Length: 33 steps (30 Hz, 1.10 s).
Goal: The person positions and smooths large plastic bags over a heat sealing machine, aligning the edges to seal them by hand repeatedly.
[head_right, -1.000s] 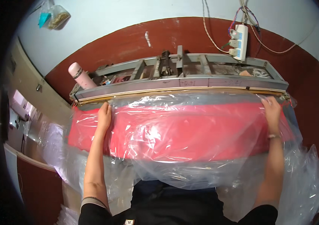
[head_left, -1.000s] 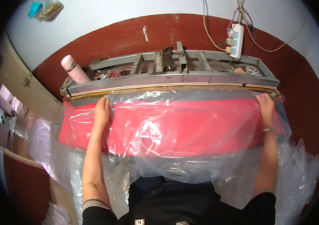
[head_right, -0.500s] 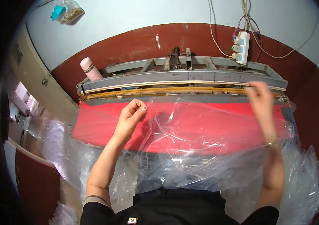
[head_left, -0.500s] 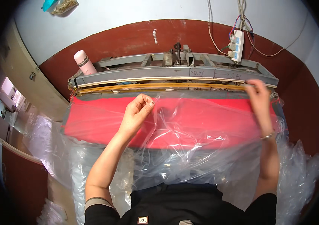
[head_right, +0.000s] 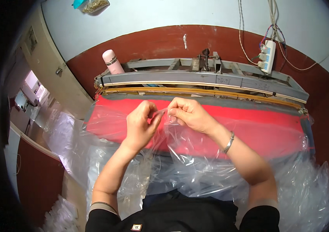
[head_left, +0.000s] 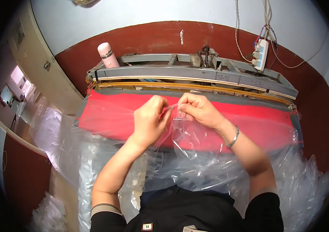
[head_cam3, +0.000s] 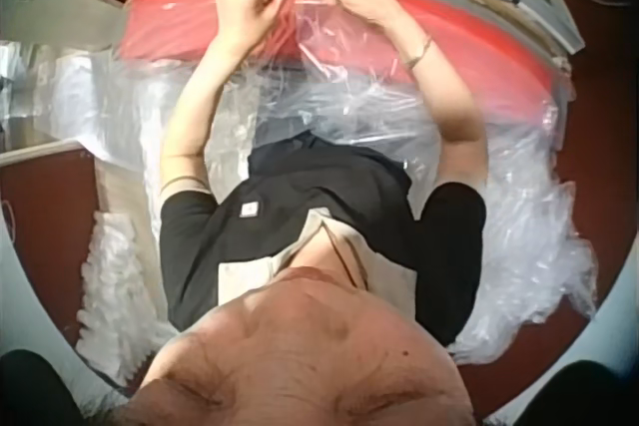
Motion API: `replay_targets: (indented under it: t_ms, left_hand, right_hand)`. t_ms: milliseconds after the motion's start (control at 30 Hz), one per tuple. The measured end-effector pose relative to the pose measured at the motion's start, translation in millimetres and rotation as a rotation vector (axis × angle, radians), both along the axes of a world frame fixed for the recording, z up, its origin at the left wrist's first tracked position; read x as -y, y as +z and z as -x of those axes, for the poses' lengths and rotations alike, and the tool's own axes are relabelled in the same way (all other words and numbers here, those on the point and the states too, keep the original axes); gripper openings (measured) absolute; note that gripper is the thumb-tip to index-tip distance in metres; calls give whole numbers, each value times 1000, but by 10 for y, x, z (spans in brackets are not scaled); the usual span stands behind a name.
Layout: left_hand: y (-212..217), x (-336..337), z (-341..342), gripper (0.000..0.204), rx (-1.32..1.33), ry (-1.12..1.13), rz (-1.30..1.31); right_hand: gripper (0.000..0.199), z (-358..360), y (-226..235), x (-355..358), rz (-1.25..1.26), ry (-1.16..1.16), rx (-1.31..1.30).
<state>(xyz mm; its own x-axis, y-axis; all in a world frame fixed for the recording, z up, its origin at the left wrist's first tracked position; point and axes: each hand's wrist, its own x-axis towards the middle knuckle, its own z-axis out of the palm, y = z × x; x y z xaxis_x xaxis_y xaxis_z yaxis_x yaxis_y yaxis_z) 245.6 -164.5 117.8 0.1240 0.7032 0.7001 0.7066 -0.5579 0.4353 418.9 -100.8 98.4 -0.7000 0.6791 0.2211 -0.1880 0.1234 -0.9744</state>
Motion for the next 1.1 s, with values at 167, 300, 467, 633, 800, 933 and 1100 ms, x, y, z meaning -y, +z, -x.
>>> replay_targets:
  t_ms: [167,300,467,633,800,933,1100]
  left_hand:
    - [-276,-138,-204,25,-29,143,-175]
    - [-635,-310,-136,49,40,72,-111]
    - [-1088,-780,972,74,-6,437,114]
    - [-1302,-486,2522,75,-303,867,544]
    - [-1226,228,2182,35,-386,695,400]
    - [-886,260,1151,14,-282,429,372]
    - [-618,-161,-593,14,230,-352,749]
  right_hand:
    - [18,134,-263,76,330,-5,-188]
    - [14,147,-487,-75,86,-379,-180]
    - [22,-792,-925,-257,369,-743,-326]
    - [24,-3175,-1320,-332,-425,-1389,556]
    - [32,-5101,-1320,404,-221,-1771,1570]
    - [31,-5461,-1311,527,-232,-1760,1802]
    - [28,-5345,-1341,287,-442,-1830,1643]
